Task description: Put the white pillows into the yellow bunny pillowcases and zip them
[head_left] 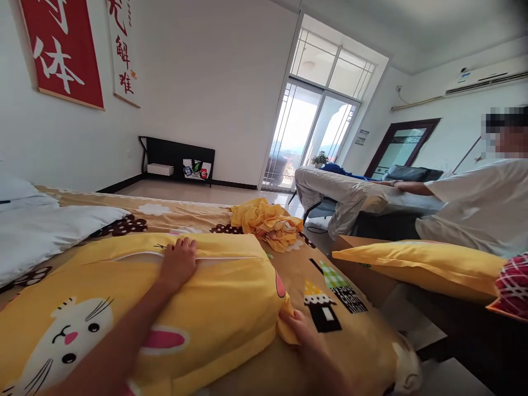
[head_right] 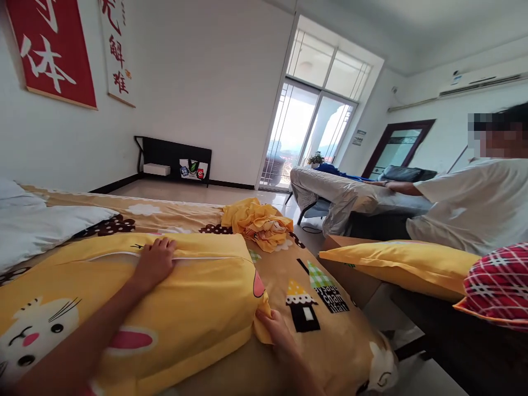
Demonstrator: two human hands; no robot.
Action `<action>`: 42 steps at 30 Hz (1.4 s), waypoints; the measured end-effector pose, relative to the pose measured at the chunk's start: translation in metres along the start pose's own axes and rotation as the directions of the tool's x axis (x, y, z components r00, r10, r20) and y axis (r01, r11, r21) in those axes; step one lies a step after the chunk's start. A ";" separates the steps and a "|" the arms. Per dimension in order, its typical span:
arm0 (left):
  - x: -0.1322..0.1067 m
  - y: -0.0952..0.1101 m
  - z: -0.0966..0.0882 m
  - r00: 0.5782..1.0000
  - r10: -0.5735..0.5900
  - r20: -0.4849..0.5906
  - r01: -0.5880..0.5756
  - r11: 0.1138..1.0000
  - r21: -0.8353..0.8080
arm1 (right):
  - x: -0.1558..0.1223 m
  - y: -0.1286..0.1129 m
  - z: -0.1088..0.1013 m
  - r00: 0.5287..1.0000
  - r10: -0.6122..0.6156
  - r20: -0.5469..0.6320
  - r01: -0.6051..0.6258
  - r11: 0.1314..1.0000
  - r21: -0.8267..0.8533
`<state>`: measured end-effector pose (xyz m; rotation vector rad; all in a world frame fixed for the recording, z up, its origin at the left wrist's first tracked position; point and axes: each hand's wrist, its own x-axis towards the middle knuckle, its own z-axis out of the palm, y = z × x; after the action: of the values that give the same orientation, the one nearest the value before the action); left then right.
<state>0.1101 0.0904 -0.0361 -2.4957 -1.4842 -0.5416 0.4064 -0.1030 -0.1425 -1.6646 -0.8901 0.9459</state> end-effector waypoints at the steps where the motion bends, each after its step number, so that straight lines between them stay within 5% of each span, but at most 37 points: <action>1: 0.003 -0.003 -0.003 0.998 -0.061 0.011 0.061 0.998 -0.007 | 0.007 -0.003 0.005 0.999 -0.029 -0.025 0.028 0.999 -0.038; 4: 0.011 -0.011 -0.029 0.979 -0.202 0.006 0.201 0.975 -0.089 | 0.034 -0.020 0.013 0.987 -0.143 -0.069 0.127 0.971 -0.202; 8: 0.011 -0.009 -0.061 0.933 -0.259 -0.248 0.238 0.965 -0.112 | 0.075 -0.040 0.007 0.961 -0.251 -0.113 0.176 0.875 -0.451; 13: -0.001 -0.010 -0.020 0.983 -0.165 0.075 0.168 0.985 -0.036 | 0.119 -0.037 -0.003 0.971 -0.178 -0.157 0.035 0.763 -0.646; 16: -0.005 -0.024 0.008 0.984 -0.150 0.099 0.156 0.986 -0.058 | 0.130 -0.039 -0.017 0.968 -0.178 -0.179 0.001 0.712 -0.702; 20: -0.010 -0.029 0.017 0.994 -0.068 -0.084 0.060 0.994 -0.095 | 0.120 -0.056 -0.035 0.931 -0.261 -0.253 -0.028 0.642 -0.766; 22: -0.017 -0.021 0.018 0.965 0.037 -0.260 -0.063 0.994 -0.093 | 0.110 -0.071 -0.027 0.893 -0.376 -0.246 0.029 0.595 -0.803; 24: -0.026 -0.011 0.019 0.933 0.171 -0.318 -0.210 0.973 -0.094 | 0.100 -0.087 -0.003 0.842 -0.516 -0.154 0.174 0.531 -0.829; 27: -0.040 -0.001 0.020 0.952 0.223 -0.210 -0.249 0.963 -0.104 | 0.088 -0.107 0.054 0.727 -0.671 0.143 0.496 0.370 -0.786; 30: -0.049 -0.003 0.012 0.991 0.031 -0.132 -0.032 0.999 -0.006 | 0.082 -0.117 0.103 0.500 -0.739 0.450 0.779 0.158 -0.607; 32: -0.051 -0.006 0.000 0.995 -0.084 -0.060 0.088 0.994 0.070 | 0.083 -0.119 0.119 0.426 -0.752 0.503 0.832 0.107 -0.544; 34: -0.051 -0.005 -0.016 0.980 -0.151 0.127 0.142 0.987 0.078 | 0.085 -0.120 0.122 0.435 -0.750 0.498 0.828 0.116 -0.549; 37: -0.056 0.009 -0.043 0.922 -0.068 0.381 0.085 0.996 -0.026 | 0.081 -0.121 0.111 0.412 -0.727 0.549 0.845 0.078 -0.530; 42: -0.078 0.036 -0.082 0.831 0.241 0.501 -0.184 0.970 -0.161 | 0.048 -0.124 0.074 0.312 -0.684 0.659 0.878 -0.058 -0.476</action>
<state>0.0899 -0.0179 0.0085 -3.0020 -1.3142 0.1161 0.3461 -0.0011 -0.0473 -1.1916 -2.4155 -0.2996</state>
